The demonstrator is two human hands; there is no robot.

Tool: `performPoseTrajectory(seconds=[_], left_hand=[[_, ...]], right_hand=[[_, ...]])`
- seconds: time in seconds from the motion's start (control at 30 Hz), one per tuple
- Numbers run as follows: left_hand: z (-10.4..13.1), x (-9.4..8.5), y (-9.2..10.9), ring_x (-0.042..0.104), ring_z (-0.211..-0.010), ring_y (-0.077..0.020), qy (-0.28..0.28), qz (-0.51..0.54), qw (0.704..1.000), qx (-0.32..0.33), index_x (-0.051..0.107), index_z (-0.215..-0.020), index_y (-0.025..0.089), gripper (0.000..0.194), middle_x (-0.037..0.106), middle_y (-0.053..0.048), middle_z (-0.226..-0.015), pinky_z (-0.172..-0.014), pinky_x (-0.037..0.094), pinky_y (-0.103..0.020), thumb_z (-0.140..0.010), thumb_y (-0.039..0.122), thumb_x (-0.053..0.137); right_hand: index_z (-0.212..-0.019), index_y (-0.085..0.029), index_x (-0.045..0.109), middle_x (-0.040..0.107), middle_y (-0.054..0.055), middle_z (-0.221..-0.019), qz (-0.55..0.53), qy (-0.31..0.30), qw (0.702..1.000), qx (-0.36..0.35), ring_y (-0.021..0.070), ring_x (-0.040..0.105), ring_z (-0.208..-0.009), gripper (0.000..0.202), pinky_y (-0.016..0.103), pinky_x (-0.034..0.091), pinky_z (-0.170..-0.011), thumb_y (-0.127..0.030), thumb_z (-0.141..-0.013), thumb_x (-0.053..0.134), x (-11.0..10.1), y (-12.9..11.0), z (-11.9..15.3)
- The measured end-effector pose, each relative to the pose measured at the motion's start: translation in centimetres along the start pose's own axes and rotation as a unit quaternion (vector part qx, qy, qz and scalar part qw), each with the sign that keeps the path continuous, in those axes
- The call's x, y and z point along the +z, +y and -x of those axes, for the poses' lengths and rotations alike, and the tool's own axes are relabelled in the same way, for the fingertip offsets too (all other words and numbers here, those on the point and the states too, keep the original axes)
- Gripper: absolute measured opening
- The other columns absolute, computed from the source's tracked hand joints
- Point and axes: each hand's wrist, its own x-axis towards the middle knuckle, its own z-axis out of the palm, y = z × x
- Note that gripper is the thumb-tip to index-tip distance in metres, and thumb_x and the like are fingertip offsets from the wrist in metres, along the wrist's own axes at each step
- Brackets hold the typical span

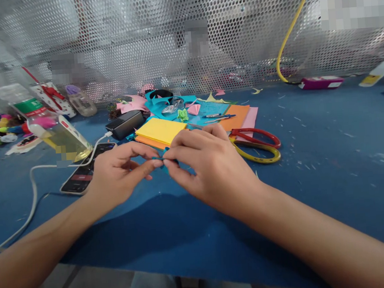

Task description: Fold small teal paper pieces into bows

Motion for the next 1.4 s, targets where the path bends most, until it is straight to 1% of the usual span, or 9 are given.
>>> performPoseTrajectory(seconds=[0.2, 0.3, 0.5, 0.63, 0.8, 0.97, 1.07, 1.2, 1.4], left_hand=[[0.15, 0.5, -0.01, 0.058, -0.055, -0.0076, 0.063, 0.05, 0.997, -0.007, 0.062, -0.08, 0.019, 0.013, 0.063, 0.002, -0.07, -0.043, 0.051, -0.014, -0.072, 0.027, 0.069], [0.17, 0.26, 0.07, 0.059, -0.053, -0.0078, 0.041, 0.047, 0.998, 0.001, 0.066, -0.073, 0.019, 0.007, 0.066, 0.001, -0.069, -0.046, 0.052, -0.016, -0.073, 0.025, 0.069], [0.1, -0.35, 0.19, 0.065, -0.069, -0.0133, 0.011, 0.021, 0.999, 0.027, 0.072, -0.084, 0.022, 0.012, 0.072, -0.001, -0.085, -0.043, 0.05, -0.017, -0.075, 0.021, 0.065], [-0.14, -0.37, 0.27, 0.061, -0.053, -0.0094, 0.029, 0.042, 0.998, -0.034, 0.07, -0.078, 0.02, 0.008, 0.07, 0.001, -0.071, -0.043, 0.051, -0.017, -0.07, 0.02, 0.069], [-0.4, -0.34, 0.45, 0.06, -0.052, -0.0095, 0.01, 0.113, 0.99, -0.084, 0.068, -0.083, 0.016, 0.023, 0.068, 0.0, -0.068, -0.042, 0.052, -0.017, -0.062, 0.02, 0.076], [-0.32, -0.17, 0.24, 0.056, -0.048, -0.0089, -0.017, 0.084, 0.994, -0.071, 0.072, -0.08, 0.017, 0.016, 0.066, 0.0, -0.061, -0.042, 0.05, -0.019, -0.065, 0.022, 0.074], [-0.23, -0.11, 0.04, 0.059, -0.053, -0.0095, -0.03, 0.062, 0.996, -0.053, 0.072, -0.075, 0.018, 0.007, 0.068, 0.0, -0.07, -0.046, 0.051, -0.019, -0.068, 0.019, 0.071], [-0.14, -0.12, -0.24, 0.064, -0.067, -0.0111, 0.004, -0.001, 1.0, 0.01, 0.072, -0.079, 0.021, 0.009, 0.071, 0.0, -0.083, -0.054, 0.053, -0.018, -0.074, 0.017, 0.065], [-0.1, 0.04, -0.26, 0.062, -0.061, -0.0082, 0.025, -0.095, 0.992, 0.078, 0.07, -0.073, 0.018, 0.003, 0.071, 0.002, -0.07, -0.05, 0.048, -0.014, -0.071, 0.016, 0.069]], right_hand=[[-0.075, -0.022, 0.061, 0.066, 0.002, -0.081, -0.042, -0.012, 0.997, 0.057, 0.0191, 0.06, -0.074, 0.008, 0.037, 0.039, -0.072, -0.023, -0.082, 0.056, 0.21, -0.09, -0.29], [-0.072, -0.022, 0.06, 0.065, 0.002, -0.077, -0.067, -0.022, 0.995, 0.076, 0.0184, 0.06, -0.072, 0.01, 0.038, 0.039, -0.071, -0.021, -0.081, 0.055, 0.09, -0.13, -0.43], [-0.071, -0.023, 0.058, 0.063, 0.002, -0.075, -0.095, -0.023, 0.991, 0.097, 0.0171, 0.058, -0.067, 0.011, 0.037, 0.041, -0.068, -0.02, -0.081, 0.055, -0.04, -0.04, -0.47], [-0.071, -0.022, 0.058, 0.063, 0.002, -0.076, -0.091, -0.024, 0.992, 0.087, 0.0173, 0.059, -0.071, 0.011, 0.037, 0.04, -0.07, -0.018, -0.08, 0.056, 0.05, 0.06, -0.48], [-0.072, -0.021, 0.059, 0.064, 0.0, -0.078, -0.074, -0.028, 0.994, 0.072, 0.0156, 0.057, -0.072, 0.011, 0.036, 0.036, -0.071, -0.019, -0.082, 0.055, 0.07, -0.06, -0.32], [-0.077, -0.023, 0.061, 0.064, 0.0, -0.081, -0.053, -0.036, 0.997, 0.035, 0.0158, 0.056, -0.072, 0.015, 0.037, 0.032, -0.073, -0.023, -0.087, 0.051, 0.22, -0.24, -0.02], [-0.079, -0.022, 0.061, 0.064, 0.001, -0.081, -0.023, -0.031, 0.999, 0.012, 0.0159, 0.056, -0.07, 0.016, 0.038, 0.03, -0.075, -0.023, -0.088, 0.048, 0.39, -0.32, 0.11], [-0.081, -0.021, 0.061, 0.065, 0.002, -0.083, 0.029, 0.011, 0.999, 0.016, 0.0175, 0.058, -0.071, 0.008, 0.039, 0.031, -0.077, -0.024, -0.083, 0.054, 0.53, -0.43, 0.11], [-0.075, -0.02, 0.06, 0.065, 0.001, -0.077, 0.077, 0.023, 0.997, -0.011, 0.015, 0.057, -0.066, 0.011, 0.037, 0.03, -0.076, -0.021, -0.084, 0.053, 0.55, -0.45, 0.03]])
